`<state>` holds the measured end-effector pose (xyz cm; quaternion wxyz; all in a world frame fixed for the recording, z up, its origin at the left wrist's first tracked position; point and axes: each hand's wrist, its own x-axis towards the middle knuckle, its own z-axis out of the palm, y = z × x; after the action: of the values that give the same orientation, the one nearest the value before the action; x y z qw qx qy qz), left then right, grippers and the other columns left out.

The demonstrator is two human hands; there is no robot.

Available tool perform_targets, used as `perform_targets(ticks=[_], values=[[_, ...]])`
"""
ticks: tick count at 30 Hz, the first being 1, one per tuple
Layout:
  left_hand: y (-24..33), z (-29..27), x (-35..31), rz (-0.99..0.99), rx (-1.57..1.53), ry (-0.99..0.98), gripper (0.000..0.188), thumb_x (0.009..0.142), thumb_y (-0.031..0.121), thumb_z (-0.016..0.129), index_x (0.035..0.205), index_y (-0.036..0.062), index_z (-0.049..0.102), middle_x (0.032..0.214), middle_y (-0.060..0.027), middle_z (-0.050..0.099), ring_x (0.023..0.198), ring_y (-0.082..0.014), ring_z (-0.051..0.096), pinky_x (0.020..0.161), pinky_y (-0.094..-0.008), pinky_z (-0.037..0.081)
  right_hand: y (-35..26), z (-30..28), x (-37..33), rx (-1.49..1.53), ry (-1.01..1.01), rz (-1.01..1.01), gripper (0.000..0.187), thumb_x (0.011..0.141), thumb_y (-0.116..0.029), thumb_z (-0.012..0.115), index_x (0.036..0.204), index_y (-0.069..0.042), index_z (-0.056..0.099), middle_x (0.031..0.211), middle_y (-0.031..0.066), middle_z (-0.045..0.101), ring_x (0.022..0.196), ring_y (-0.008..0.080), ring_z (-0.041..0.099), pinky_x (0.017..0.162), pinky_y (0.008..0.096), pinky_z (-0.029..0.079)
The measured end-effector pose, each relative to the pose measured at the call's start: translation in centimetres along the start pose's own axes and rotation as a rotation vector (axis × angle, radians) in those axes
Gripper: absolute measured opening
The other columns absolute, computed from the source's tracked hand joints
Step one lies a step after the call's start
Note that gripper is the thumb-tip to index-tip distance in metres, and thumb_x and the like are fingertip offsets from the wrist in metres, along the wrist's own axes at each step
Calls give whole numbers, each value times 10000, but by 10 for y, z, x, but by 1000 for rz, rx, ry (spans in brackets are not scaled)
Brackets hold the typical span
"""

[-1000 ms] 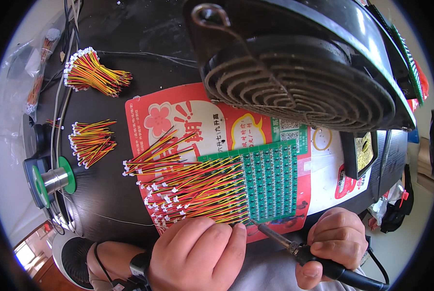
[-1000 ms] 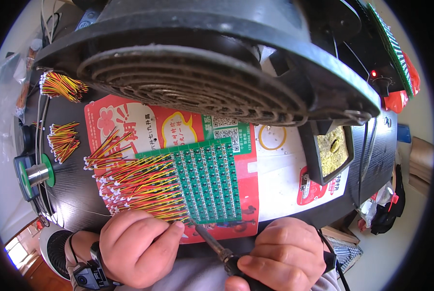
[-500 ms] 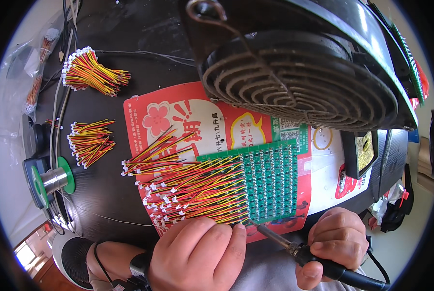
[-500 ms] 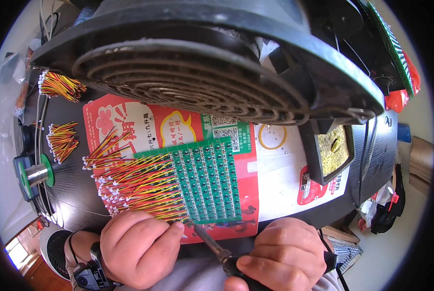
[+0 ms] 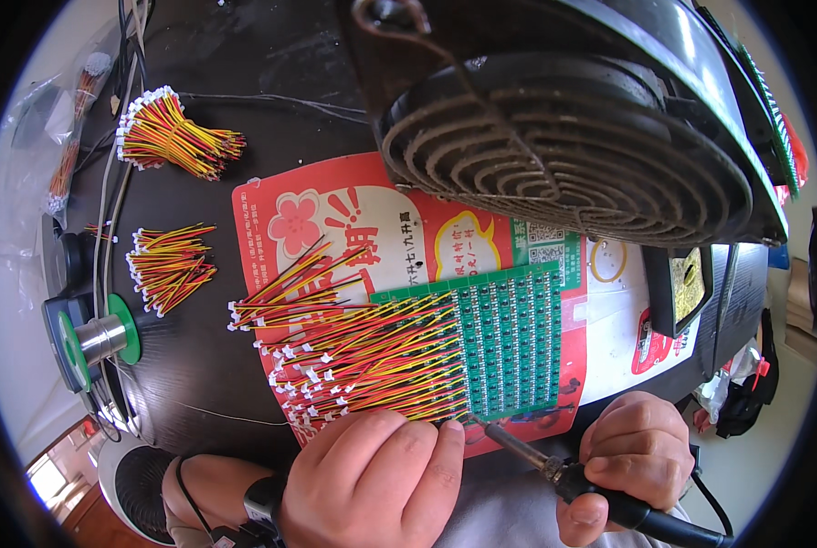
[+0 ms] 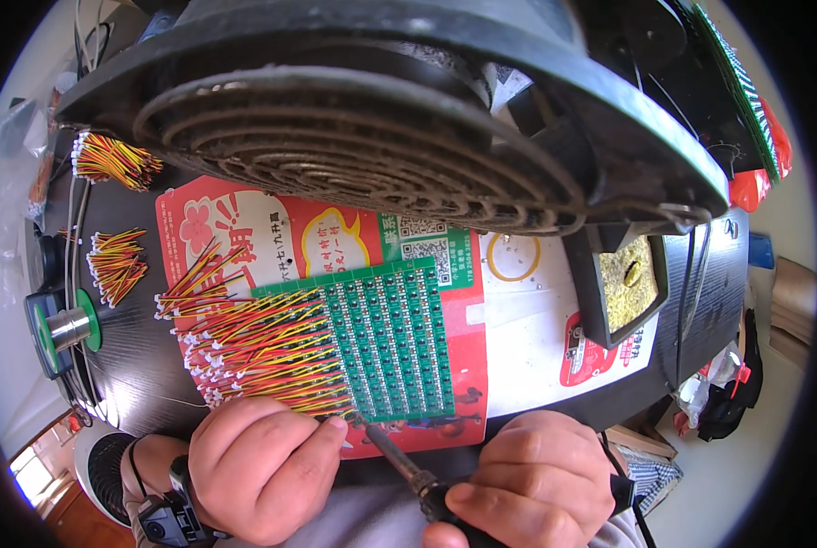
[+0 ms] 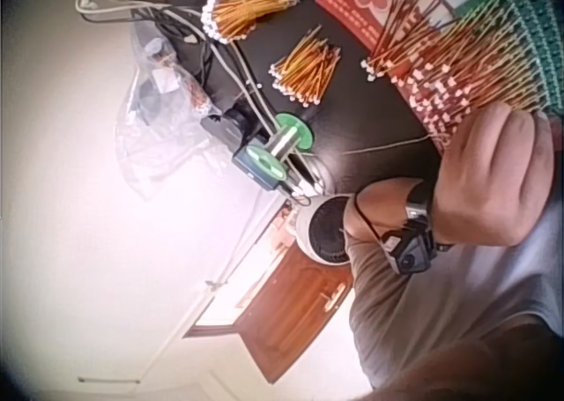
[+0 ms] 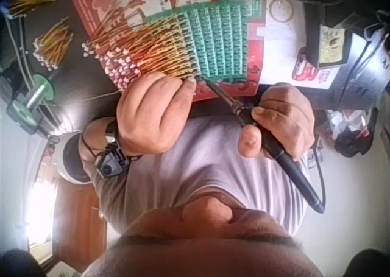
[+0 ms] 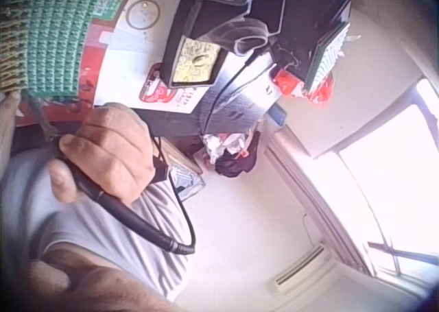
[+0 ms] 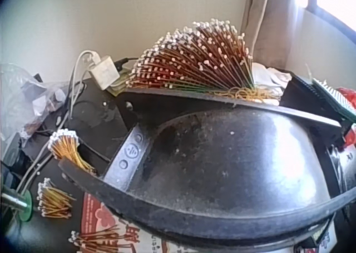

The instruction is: Solder wires onto a printed circuit board.

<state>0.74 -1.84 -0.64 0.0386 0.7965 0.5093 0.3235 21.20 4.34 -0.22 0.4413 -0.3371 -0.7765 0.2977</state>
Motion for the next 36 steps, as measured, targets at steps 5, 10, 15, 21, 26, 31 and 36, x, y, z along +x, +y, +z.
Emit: perform_targets(ticks=[5,10,15,21,26,31,36], values=[[1,1,1,5,10,14,106,771,1,683,850,-68,689,792,-129,608,742,-272,615,669,-343,551,-1,-2,0,0,-19,11,346,836,-382,715,771,-82,556,564,-15,474,473,99,510,408,206,437],[6,-5,9,-70,-31,-51,116,762,-5,679,852,-76,688,791,-136,607,730,-274,617,666,-343,552,-1,-5,19,147,-59,-110,241,847,-143,693,794,40,545,554,58,489,429,165,483,375,280,395],[0,0,1,13,-2,-2,125,756,-5,678,859,-76,687,791,-136,606,725,-274,617,665,-344,552,0,-7,19,191,-52,-107,225,836,-132,690,795,37,547,558,61,490,431,172,486,375,288,398],[0,0,3,-5,-17,-3,126,756,-9,677,862,-77,684,792,-132,602,715,-268,613,649,-338,544,-3,0,-3,33,47,42,324,837,-357,722,777,-88,552,586,-14,463,482,89,482,405,204,427],[-1,0,2,-7,-38,-15,115,759,-15,674,858,-74,679,790,-131,600,702,-262,610,631,-333,535,-3,-4,16,103,-39,-6,270,832,-239,709,789,-23,552,573,24,480,456,131,482,398,248,420],[-1,1,2,-16,-45,-16,109,761,-14,678,856,-68,681,790,-131,601,701,-264,610,638,-334,537,-2,-4,21,174,-75,-71,236,833,-136,700,803,46,554,565,59,502,430,167,480,377,285,392],[-2,3,-2,-1,-16,18,107,764,-13,682,858,-63,686,791,-130,600,709,-266,611,644,-335,539,-1,-3,21,186,-72,-83,243,833,-139,706,799,48,554,565,58,502,428,165,474,374,284,385]])
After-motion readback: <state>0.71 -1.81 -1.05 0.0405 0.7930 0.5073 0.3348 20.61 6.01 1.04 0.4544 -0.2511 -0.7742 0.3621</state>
